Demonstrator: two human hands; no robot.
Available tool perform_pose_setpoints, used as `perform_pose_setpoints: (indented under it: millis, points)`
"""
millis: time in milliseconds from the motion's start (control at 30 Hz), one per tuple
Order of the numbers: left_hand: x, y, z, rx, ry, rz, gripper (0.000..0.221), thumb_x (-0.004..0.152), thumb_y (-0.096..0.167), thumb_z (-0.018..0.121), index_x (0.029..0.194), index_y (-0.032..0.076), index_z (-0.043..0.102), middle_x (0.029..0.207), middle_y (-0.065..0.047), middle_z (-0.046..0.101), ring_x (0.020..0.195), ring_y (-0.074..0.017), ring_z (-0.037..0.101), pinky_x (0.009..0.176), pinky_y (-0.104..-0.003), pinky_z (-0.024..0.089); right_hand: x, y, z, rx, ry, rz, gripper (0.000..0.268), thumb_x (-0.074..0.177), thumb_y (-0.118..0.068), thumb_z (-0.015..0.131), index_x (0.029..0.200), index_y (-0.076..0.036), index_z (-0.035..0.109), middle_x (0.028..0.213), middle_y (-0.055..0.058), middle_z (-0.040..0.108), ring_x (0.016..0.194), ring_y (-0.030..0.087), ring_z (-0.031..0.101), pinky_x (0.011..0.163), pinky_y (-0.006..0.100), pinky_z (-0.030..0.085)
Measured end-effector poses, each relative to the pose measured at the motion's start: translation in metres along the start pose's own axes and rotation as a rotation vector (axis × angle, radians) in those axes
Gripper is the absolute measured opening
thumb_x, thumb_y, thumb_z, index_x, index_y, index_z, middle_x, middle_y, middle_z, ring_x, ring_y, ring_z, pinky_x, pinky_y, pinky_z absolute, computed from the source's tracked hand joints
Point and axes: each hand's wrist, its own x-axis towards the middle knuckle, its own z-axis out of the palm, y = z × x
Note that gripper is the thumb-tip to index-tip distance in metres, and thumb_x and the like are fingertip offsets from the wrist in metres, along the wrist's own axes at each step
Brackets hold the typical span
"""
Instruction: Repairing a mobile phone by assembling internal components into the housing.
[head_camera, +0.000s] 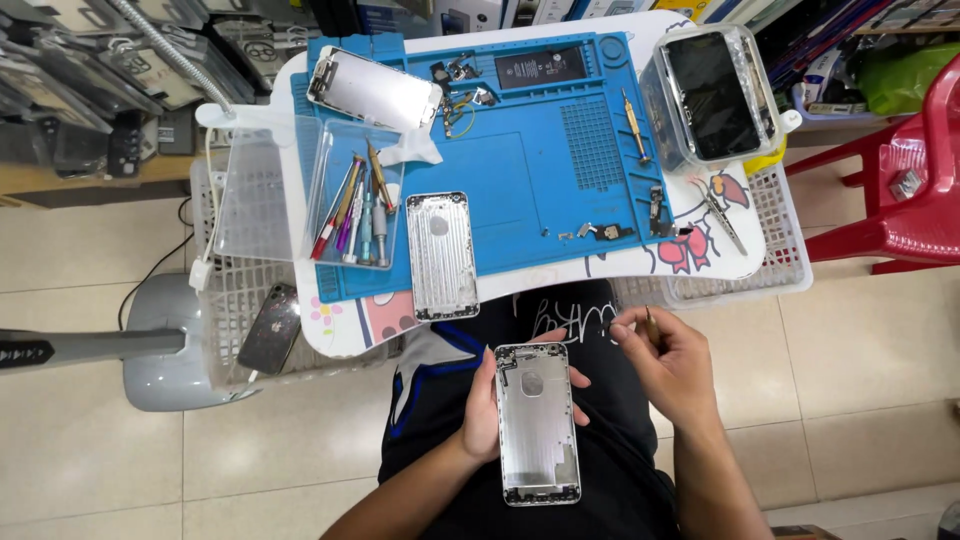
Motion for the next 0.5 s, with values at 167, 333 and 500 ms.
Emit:
perform_pose_setpoints:
  millis: [167,333,500]
  points:
    - [0.019,0.001,-0.044,-0.043,0.028,-0.064,0.091,0.104,0.068,0.01,0.167,0.003,0.02,0.13,-0.024,0.062,0.102,-0.0363,0.071,0.087,-0.046,0.06,0.089,-0.031,0.018,-0.264,-0.032,-0.102,0.011,0.093,-0.013,0.075,0.098,-0.003,0.072,0.061,-0.007,0.037,0.057,0.003,0.033,0.052,0.023,0.029]
    - [0.023,0.0,-0.054,-0.031,0.039,-0.112,0.096,0.102,0.072,0.01,0.167,0.002,0.019,0.13,-0.023,0.061,0.106,-0.0345,0.07,0.091,-0.044,0.059,0.17,-0.049,0.043,-0.458,-0.087,-0.156,0.011,0.092,-0.012,0.076,0.1,-0.005,0.074,0.057,-0.001,0.034,0.053,0.007,0.033,0.05,0.028,0.03]
    - [0.027,0.006,-0.058,0.038,0.045,-0.093,0.099,0.101,0.074,0.008,0.168,0.003,0.017,0.131,-0.022,0.06,0.106,-0.0316,0.069,0.091,-0.043,0.059,0.216,-0.042,0.057,-0.574,-0.151,-0.326,0.014,0.094,-0.014,0.078,0.104,-0.004,0.074,0.057,0.004,0.046,0.05,0.014,0.042,0.051,0.031,0.035]
